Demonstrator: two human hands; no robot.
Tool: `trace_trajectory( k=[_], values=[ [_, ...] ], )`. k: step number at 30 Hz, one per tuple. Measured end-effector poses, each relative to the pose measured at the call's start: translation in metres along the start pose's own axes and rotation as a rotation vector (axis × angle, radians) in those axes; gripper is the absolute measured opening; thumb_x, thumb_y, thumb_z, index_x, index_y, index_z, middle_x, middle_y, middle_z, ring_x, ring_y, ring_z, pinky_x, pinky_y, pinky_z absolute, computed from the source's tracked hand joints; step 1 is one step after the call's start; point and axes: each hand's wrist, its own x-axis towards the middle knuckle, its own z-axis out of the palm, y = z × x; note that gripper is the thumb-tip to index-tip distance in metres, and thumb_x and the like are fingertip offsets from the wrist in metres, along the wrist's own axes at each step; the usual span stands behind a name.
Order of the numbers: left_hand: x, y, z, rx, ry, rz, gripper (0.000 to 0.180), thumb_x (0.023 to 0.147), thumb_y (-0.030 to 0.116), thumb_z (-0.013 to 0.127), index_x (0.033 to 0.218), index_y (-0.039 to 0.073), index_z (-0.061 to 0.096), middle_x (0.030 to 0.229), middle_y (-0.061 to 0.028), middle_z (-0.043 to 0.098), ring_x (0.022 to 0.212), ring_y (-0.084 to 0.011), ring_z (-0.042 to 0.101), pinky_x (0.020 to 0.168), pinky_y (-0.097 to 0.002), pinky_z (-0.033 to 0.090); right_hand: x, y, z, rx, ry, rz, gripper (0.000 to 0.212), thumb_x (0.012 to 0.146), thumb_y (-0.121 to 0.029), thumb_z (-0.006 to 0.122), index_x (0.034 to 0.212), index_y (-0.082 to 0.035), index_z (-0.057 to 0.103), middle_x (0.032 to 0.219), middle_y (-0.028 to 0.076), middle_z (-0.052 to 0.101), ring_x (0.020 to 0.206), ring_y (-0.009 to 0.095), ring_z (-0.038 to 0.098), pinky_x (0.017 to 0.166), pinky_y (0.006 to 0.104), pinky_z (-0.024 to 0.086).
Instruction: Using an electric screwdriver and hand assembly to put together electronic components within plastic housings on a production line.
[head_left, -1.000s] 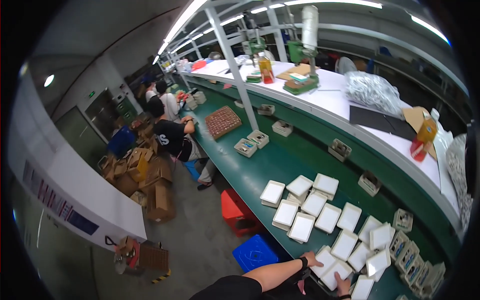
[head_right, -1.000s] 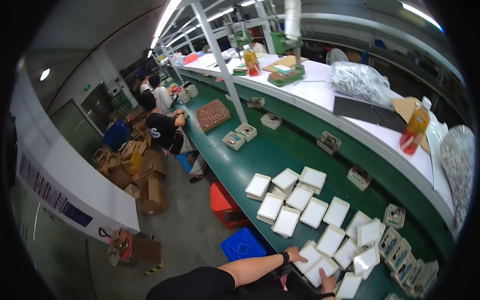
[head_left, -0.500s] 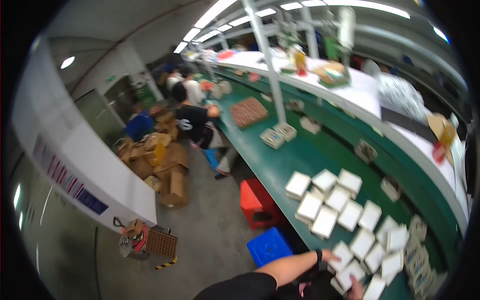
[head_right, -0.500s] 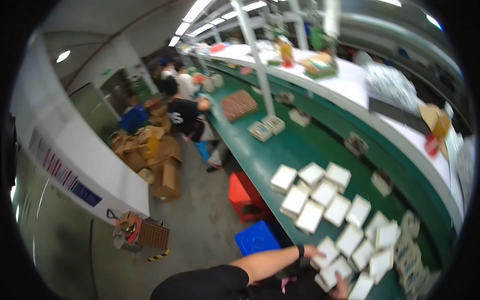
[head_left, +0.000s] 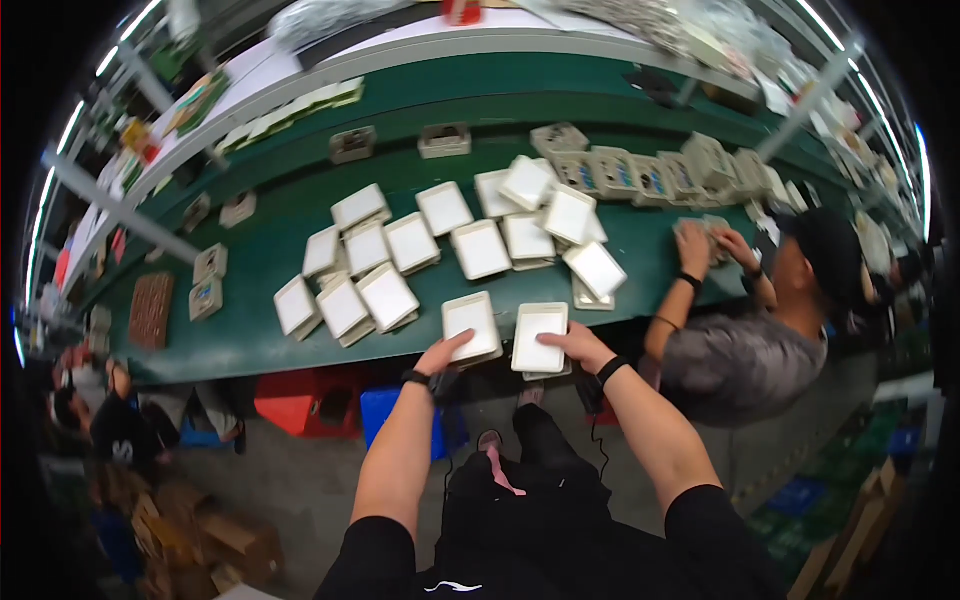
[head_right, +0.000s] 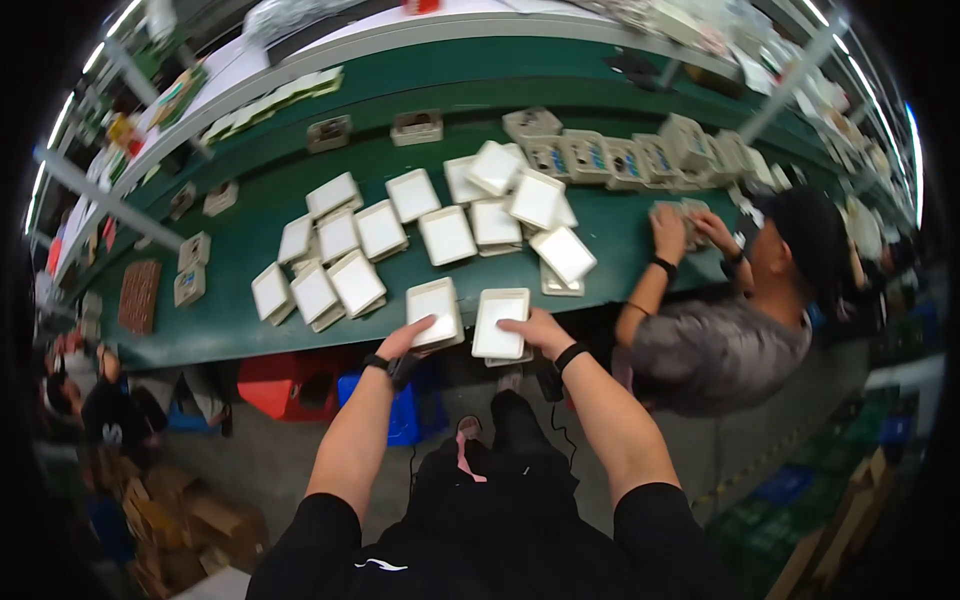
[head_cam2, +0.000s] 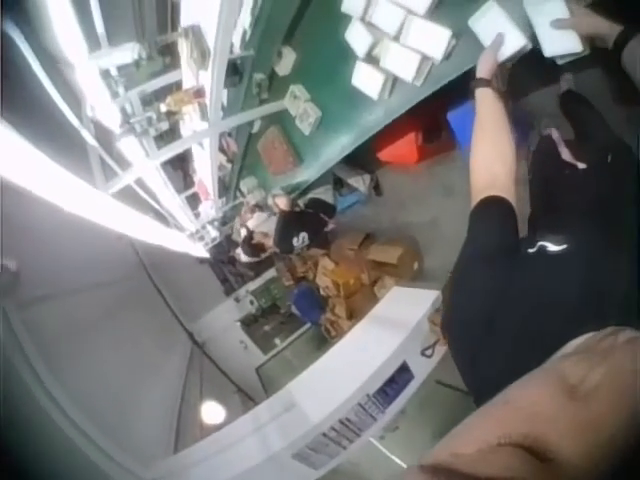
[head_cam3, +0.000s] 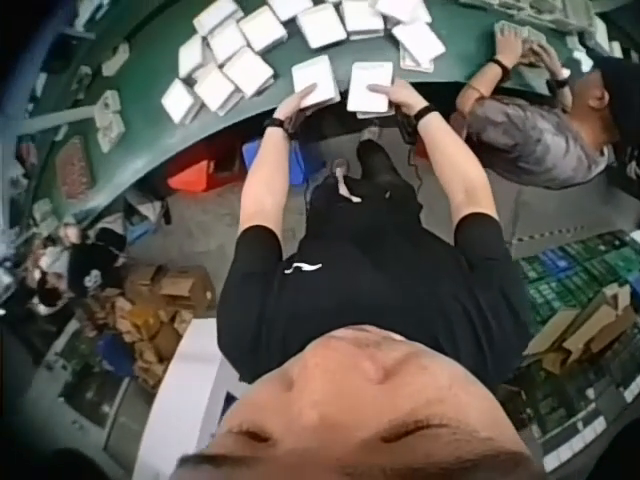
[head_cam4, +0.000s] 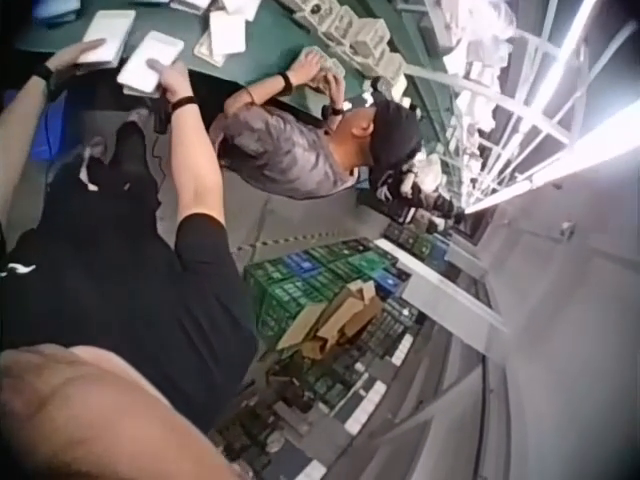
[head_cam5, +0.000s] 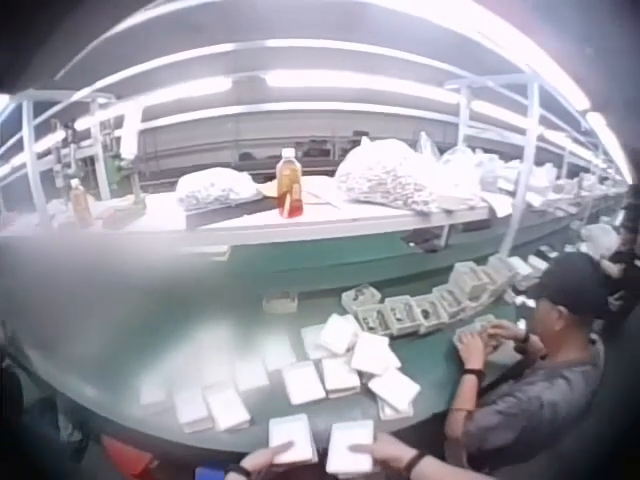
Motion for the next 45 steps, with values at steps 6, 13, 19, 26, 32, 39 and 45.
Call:
trace_trajectory(
  k=[6, 13, 19, 26, 32, 39, 45],
  values=[
    [-0.077, -0.039, -0.002, 0.208, -0.208, 0.032, 0.059, 0.097, 0.030, 0.073, 0.145, 0.001, 0.055, 0.131, -0.0099, 0.068, 0.112, -0.0230, 0.069, 0.096, -0.0384, 0.056, -0.168, 0.071, -0.042, -0.078, -0.083, -0.146, 0.062, 0.086, -0.026, 0.087, 0.137, -0.001, 0.062, 0.126, 0.010, 0.073, 0.113, 0.019, 0.069, 0.101, 0.0373, 0.054],
    [-0.128, -0.117, 0.081, 0.349, -0.689, -0.217, 0.068, 0.090, 0.018, 0.073, 0.150, -0.002, 0.046, 0.138, -0.0145, 0.064, 0.123, -0.0282, 0.065, 0.104, -0.0434, 0.054, -0.375, 0.175, -0.106, -0.021, 0.211, -0.089, 0.065, 0.087, -0.028, 0.086, 0.139, -0.001, 0.059, 0.132, 0.013, 0.070, 0.120, 0.021, 0.065, 0.103, 0.0368, 0.053],
    [-0.159, -0.151, 0.324, 0.764, -0.958, -0.405, 0.073, 0.088, 0.021, 0.084, 0.148, -0.002, 0.049, 0.139, -0.0111, 0.064, 0.124, -0.0201, 0.062, 0.107, -0.0370, 0.050, -0.487, 0.292, -0.159, 0.222, 0.485, -0.145, 0.060, 0.087, -0.027, 0.086, 0.137, -0.003, 0.063, 0.129, 0.010, 0.072, 0.117, 0.021, 0.067, 0.103, 0.0372, 0.052],
    [-0.163, -0.263, 0.563, 0.956, -1.086, -0.315, 0.073, 0.089, 0.020, 0.084, 0.148, -0.002, 0.047, 0.135, -0.0112, 0.065, 0.121, -0.0206, 0.064, 0.105, -0.0361, 0.050, -0.579, 0.392, -0.284, 0.377, 0.604, -0.117, 0.061, 0.084, -0.030, 0.087, 0.134, -0.002, 0.065, 0.124, 0.011, 0.074, 0.114, 0.022, 0.069, 0.101, 0.0374, 0.054],
    [-0.162, -0.300, 0.737, 0.655, -0.965, -0.254, 0.068, 0.091, 0.020, 0.084, 0.145, -0.003, 0.050, 0.134, -0.0119, 0.066, 0.119, -0.0208, 0.064, 0.103, -0.0351, 0.051, -0.630, 0.392, -0.412, 0.084, 0.808, 0.003, 0.071, 0.077, -0.043, 0.088, 0.131, -0.003, 0.066, 0.118, 0.015, 0.076, 0.110, 0.028, 0.073, 0.098, 0.0387, 0.056],
    [-0.036, -0.329, 0.874, 0.641, -0.768, 0.011, 0.060, 0.091, 0.025, 0.084, 0.136, -0.006, 0.057, 0.128, -0.0127, 0.069, 0.116, -0.0214, 0.066, 0.099, -0.0357, 0.052, -0.603, 0.373, -0.557, 0.099, 0.874, -0.027, 0.072, 0.076, -0.044, 0.088, 0.131, -0.002, 0.067, 0.118, 0.016, 0.076, 0.109, 0.030, 0.074, 0.097, 0.0390, 0.056],
    [0.058, -0.331, 0.981, 0.659, -0.425, 0.050, 0.064, 0.088, 0.032, 0.086, 0.130, -0.007, 0.059, 0.123, -0.0155, 0.071, 0.111, -0.0222, 0.068, 0.098, -0.0363, 0.052, -0.645, 0.344, -0.687, 0.057, 1.012, 0.051, 0.070, 0.077, -0.041, 0.088, 0.129, 0.000, 0.068, 0.116, 0.017, 0.076, 0.108, 0.028, 0.074, 0.096, 0.0392, 0.057]
  ],
)
